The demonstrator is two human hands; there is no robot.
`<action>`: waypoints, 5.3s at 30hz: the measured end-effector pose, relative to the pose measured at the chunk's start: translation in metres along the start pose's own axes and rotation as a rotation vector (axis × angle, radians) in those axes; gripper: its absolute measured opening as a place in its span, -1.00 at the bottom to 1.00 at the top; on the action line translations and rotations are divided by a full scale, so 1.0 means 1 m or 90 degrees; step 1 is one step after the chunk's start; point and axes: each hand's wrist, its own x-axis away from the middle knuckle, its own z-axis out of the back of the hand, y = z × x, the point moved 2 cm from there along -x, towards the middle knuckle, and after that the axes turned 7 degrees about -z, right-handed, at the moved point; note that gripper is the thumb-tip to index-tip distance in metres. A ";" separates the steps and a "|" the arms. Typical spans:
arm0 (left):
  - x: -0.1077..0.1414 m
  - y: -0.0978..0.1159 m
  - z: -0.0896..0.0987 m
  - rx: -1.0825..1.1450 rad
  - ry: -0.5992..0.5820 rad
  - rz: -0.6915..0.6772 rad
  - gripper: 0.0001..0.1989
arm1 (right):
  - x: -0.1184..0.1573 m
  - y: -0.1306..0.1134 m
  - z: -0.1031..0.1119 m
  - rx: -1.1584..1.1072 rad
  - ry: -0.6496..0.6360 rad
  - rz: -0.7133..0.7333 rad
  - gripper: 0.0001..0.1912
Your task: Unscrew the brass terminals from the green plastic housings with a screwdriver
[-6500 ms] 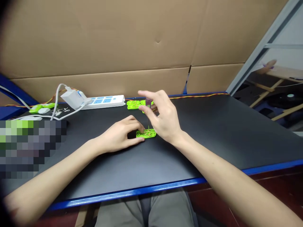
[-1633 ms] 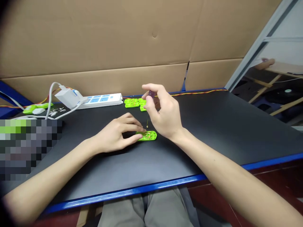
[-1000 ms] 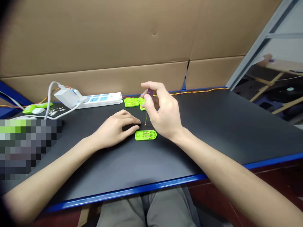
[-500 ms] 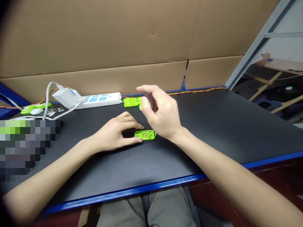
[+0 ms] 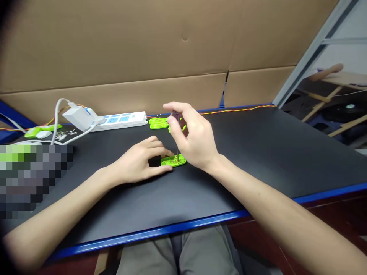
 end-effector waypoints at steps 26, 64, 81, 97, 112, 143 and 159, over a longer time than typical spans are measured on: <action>0.001 0.000 0.000 0.001 -0.034 0.012 -0.69 | -0.002 -0.006 0.003 -0.039 -0.012 0.072 -0.91; 0.002 -0.003 0.000 0.030 -0.025 0.022 -0.69 | 0.002 -0.008 0.002 -0.148 -0.110 -0.056 -0.73; 0.001 -0.004 -0.001 0.025 -0.029 0.021 -0.68 | 0.001 -0.007 0.001 -0.101 -0.037 -0.015 -0.85; 0.001 -0.003 -0.001 0.017 -0.016 0.009 -0.67 | -0.001 -0.006 0.003 -0.024 -0.015 0.035 -0.85; 0.001 -0.002 -0.001 0.010 -0.017 0.022 -0.69 | -0.001 -0.005 0.003 0.013 0.019 0.012 -0.88; 0.001 -0.001 -0.001 0.008 -0.024 0.021 -0.70 | 0.001 -0.010 0.003 0.002 0.002 0.088 -0.78; 0.001 -0.002 -0.001 0.000 -0.023 0.019 -0.68 | 0.004 -0.010 0.002 -0.051 -0.052 0.038 -0.68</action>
